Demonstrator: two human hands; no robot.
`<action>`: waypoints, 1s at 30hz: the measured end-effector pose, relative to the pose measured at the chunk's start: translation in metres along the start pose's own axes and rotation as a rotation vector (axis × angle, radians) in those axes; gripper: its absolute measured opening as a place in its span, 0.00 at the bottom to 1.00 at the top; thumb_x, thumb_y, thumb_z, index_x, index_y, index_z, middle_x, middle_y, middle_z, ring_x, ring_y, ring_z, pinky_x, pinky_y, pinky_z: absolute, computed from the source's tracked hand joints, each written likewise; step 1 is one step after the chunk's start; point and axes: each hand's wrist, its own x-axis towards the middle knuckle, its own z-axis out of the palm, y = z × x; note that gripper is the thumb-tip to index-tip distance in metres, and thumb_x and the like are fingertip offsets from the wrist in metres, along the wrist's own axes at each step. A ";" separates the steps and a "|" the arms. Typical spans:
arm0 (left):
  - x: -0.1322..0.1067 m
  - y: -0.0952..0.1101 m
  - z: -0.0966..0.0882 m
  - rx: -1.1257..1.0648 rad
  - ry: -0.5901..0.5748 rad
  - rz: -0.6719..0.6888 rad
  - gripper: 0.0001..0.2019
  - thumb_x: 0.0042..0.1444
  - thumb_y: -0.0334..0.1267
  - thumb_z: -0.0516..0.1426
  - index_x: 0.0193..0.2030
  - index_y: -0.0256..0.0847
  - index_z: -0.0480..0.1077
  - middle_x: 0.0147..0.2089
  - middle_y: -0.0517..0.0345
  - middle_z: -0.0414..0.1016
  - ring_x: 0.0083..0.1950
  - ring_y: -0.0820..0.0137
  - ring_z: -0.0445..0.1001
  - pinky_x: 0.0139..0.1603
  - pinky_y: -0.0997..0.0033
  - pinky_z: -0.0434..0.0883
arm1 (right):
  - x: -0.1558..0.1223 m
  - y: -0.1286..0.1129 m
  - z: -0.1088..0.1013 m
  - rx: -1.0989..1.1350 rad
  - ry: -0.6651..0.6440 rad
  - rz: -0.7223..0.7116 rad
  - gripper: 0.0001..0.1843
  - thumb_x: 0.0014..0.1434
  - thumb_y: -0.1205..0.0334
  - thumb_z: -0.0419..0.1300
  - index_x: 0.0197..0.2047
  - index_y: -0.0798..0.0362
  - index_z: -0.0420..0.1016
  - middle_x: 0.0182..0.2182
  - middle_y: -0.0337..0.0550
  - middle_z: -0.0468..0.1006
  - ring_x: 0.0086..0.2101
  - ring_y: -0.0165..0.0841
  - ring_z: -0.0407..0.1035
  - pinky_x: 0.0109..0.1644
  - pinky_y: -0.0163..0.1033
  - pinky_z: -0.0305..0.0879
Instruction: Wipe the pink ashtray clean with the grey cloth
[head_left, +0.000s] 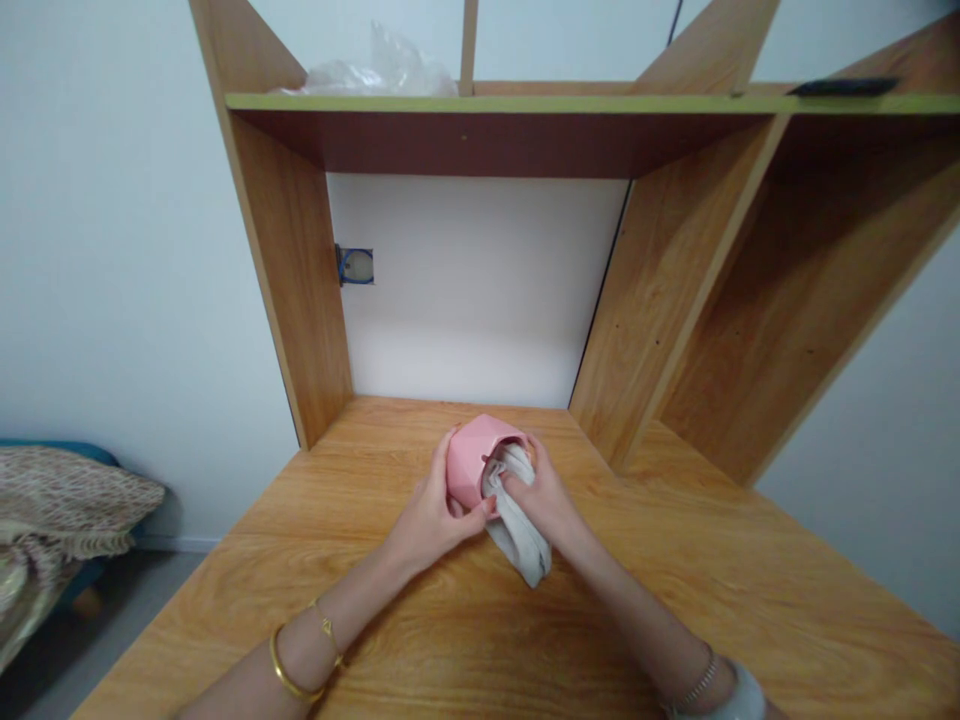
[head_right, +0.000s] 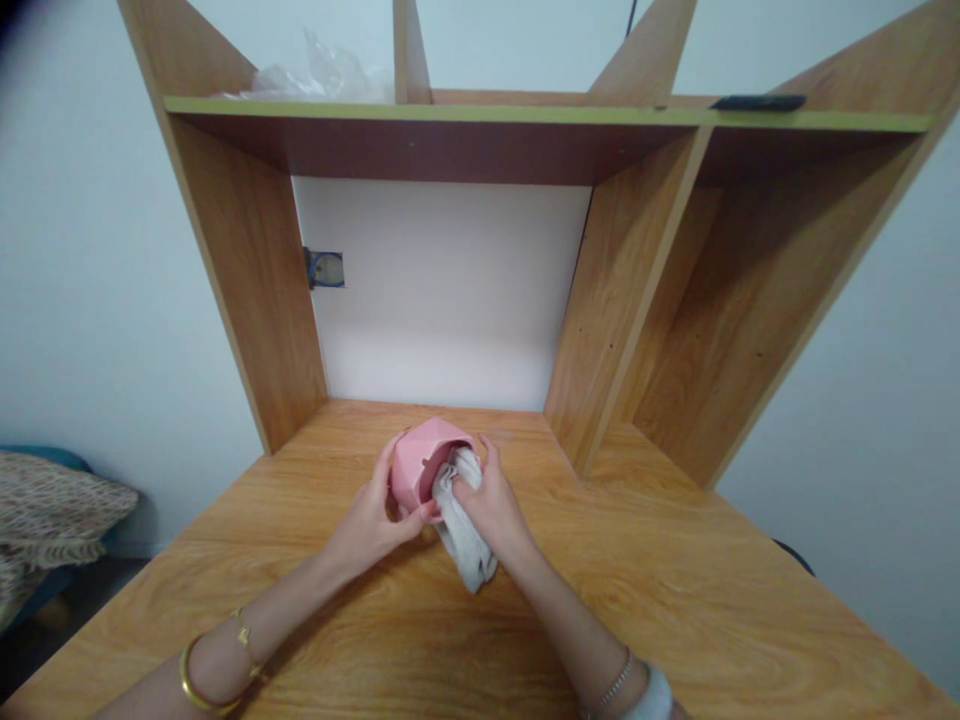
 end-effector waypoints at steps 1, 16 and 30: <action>0.000 0.001 -0.002 0.045 0.000 -0.008 0.42 0.50 0.45 0.55 0.64 0.36 0.34 0.35 0.56 0.70 0.28 0.70 0.69 0.30 0.72 0.68 | 0.000 -0.002 -0.002 -0.055 0.005 0.024 0.36 0.46 0.63 0.54 0.58 0.56 0.48 0.41 0.48 0.73 0.36 0.35 0.70 0.39 0.39 0.64; 0.006 0.013 -0.032 0.657 -0.120 0.035 0.37 0.45 0.45 0.51 0.63 0.38 0.47 0.29 0.56 0.74 0.31 0.59 0.73 0.34 0.64 0.66 | -0.016 -0.036 -0.015 -0.776 -0.081 -0.186 0.39 0.52 0.55 0.54 0.63 0.51 0.41 0.22 0.41 0.75 0.23 0.38 0.70 0.26 0.34 0.53; 0.005 0.026 -0.038 0.729 -0.162 0.035 0.36 0.44 0.43 0.51 0.62 0.36 0.52 0.34 0.50 0.75 0.34 0.57 0.73 0.35 0.65 0.66 | -0.012 -0.035 -0.016 -0.426 -0.172 -0.037 0.45 0.45 0.59 0.59 0.63 0.52 0.42 0.20 0.34 0.69 0.21 0.31 0.64 0.24 0.31 0.53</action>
